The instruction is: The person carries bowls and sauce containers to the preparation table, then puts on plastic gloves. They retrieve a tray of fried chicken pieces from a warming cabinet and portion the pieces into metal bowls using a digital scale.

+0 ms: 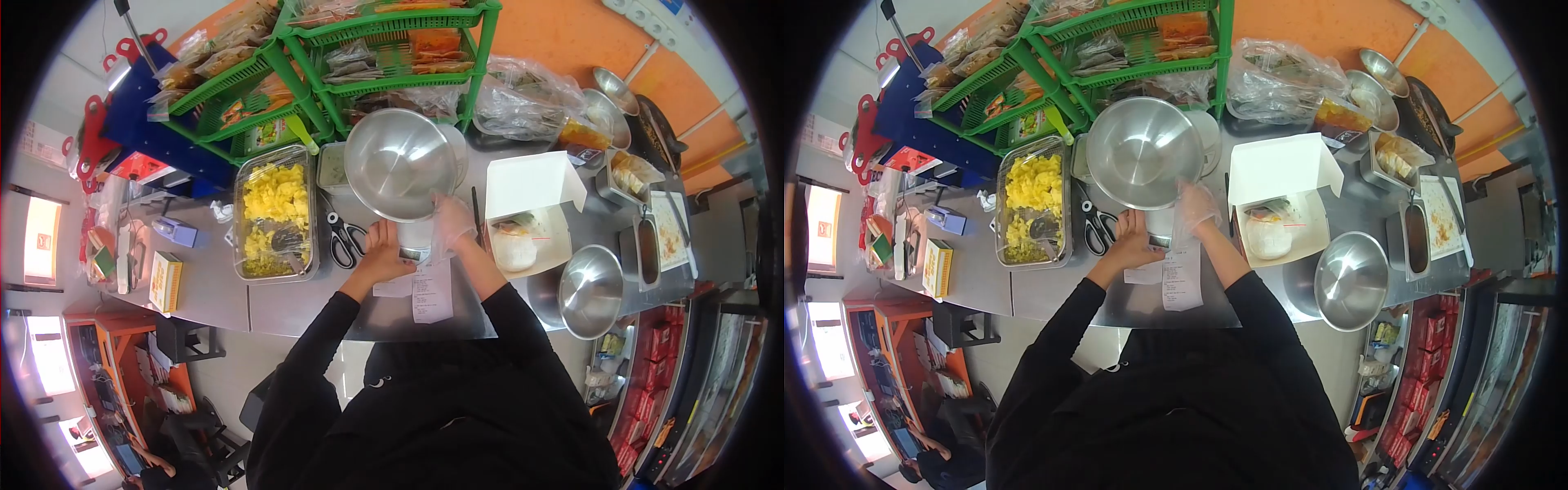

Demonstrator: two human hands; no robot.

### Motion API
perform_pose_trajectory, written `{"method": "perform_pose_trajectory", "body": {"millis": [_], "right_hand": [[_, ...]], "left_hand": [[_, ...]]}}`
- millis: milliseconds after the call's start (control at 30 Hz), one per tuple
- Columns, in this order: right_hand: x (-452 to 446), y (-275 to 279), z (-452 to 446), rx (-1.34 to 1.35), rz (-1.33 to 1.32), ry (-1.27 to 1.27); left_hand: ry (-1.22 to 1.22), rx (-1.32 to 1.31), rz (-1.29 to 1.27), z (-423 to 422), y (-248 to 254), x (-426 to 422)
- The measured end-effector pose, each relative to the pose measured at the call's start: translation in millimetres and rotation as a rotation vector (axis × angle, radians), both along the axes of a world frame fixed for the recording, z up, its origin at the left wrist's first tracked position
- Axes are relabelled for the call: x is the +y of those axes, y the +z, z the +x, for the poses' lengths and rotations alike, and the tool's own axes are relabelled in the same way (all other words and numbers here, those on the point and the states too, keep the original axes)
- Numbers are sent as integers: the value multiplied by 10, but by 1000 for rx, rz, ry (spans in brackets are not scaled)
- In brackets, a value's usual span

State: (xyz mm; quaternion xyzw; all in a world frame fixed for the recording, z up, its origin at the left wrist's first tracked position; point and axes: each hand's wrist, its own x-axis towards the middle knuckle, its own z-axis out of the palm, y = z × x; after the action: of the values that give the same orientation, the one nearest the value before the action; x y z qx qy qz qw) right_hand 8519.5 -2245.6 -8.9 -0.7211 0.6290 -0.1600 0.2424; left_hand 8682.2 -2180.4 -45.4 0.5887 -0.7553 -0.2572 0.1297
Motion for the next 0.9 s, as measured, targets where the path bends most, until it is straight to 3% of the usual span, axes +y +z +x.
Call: {"method": "perform_pose_trajectory", "body": {"millis": [167,267,333,400,467,567,667,733,767,833,900], "right_hand": [[-81,-340,-84,54,-129,-14],[14,-211,-111,168,-245,65],[100,5,-143,11,6,29],[187,142,-180,80,105,85],[309,192,-215,375,62,231],[477,159,-275,218,57,158],[504,224,-305,259,121,229],[575,42,-440,231,-37,409],[602,132,-494,17,290,312],[774,551,-745,-289,611,292],[1124,1062,-1185,-474,462,446]], "left_hand": [[10,59,-17,41,-40,-9],[66,37,-23,70,-95,55],[131,-1,-51,79,-169,134],[198,51,-59,115,-114,279],[244,55,-22,168,-4,463],[283,2,73,258,216,726],[303,-48,116,265,557,885],[226,-43,63,376,572,1064],[222,-29,100,338,804,1074],[137,188,307,272,1219,1080],[-72,445,296,117,1546,1070]]}}
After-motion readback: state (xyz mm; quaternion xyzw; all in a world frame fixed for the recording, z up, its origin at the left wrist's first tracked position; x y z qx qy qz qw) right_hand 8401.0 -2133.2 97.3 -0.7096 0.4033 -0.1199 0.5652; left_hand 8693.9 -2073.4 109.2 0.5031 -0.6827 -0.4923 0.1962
